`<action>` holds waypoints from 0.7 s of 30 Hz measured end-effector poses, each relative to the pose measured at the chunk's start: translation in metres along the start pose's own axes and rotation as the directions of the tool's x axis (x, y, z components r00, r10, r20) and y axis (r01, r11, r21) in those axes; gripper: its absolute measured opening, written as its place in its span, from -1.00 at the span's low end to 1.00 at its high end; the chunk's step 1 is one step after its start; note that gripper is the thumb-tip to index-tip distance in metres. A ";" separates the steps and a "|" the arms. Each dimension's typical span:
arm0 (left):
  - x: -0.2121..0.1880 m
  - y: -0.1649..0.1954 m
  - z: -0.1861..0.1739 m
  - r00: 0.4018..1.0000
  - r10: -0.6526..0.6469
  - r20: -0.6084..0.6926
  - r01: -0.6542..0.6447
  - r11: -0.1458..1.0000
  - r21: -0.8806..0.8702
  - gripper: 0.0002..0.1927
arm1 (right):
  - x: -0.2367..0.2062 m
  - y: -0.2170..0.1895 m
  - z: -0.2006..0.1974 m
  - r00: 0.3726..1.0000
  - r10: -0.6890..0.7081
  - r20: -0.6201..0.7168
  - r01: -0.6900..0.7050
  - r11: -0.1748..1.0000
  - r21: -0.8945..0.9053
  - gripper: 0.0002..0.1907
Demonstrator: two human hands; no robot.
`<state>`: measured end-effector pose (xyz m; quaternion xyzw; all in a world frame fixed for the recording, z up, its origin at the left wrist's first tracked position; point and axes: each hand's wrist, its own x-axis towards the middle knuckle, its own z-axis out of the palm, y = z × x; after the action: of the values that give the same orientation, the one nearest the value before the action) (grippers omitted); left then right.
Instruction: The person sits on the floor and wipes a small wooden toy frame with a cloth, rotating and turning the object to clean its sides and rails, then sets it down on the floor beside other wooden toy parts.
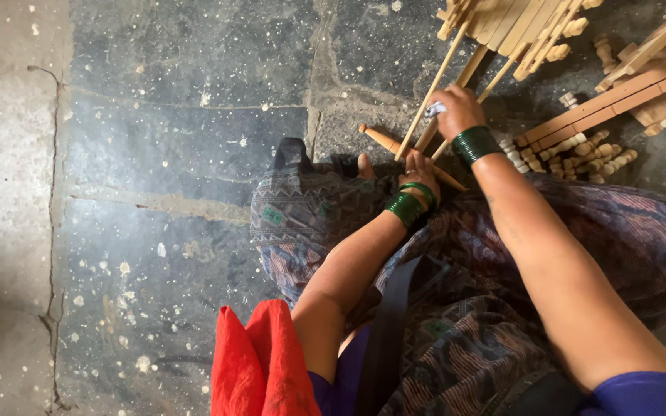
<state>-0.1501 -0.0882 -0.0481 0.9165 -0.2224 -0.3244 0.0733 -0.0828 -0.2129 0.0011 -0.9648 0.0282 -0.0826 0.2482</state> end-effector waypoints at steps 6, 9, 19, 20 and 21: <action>0.005 0.002 0.005 1.000 -0.005 -0.027 0.005 1.000 0.015 -0.30 | -0.018 0.028 -0.028 0.952 0.050 -0.303 0.030 0.966 0.257 -0.70; 0.007 0.004 0.005 1.000 0.001 -0.010 -0.001 0.998 0.067 -0.30 | -0.026 0.036 -0.035 0.928 0.077 -0.365 -0.007 0.982 0.190 -0.69; 0.001 -0.001 -0.004 0.995 0.060 0.078 -0.070 0.987 0.141 -0.32 | -0.042 -0.020 0.015 0.951 0.039 0.306 0.006 0.989 -0.145 -0.84; 0.000 -0.001 -0.004 0.996 0.068 0.049 -0.074 0.989 0.128 -0.31 | -0.043 -0.020 0.015 0.953 0.036 0.302 0.003 0.992 -0.128 -0.83; -0.001 0.000 -0.003 0.997 0.061 0.056 -0.068 0.989 0.132 -0.31 | -0.043 -0.020 0.014 0.954 0.035 0.298 -0.002 0.994 -0.110 -0.83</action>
<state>-0.1491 -0.0873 -0.0455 0.9030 -0.2750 -0.3297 0.0162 -0.1223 -0.1847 -0.0078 -0.9779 0.0036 0.0683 0.1977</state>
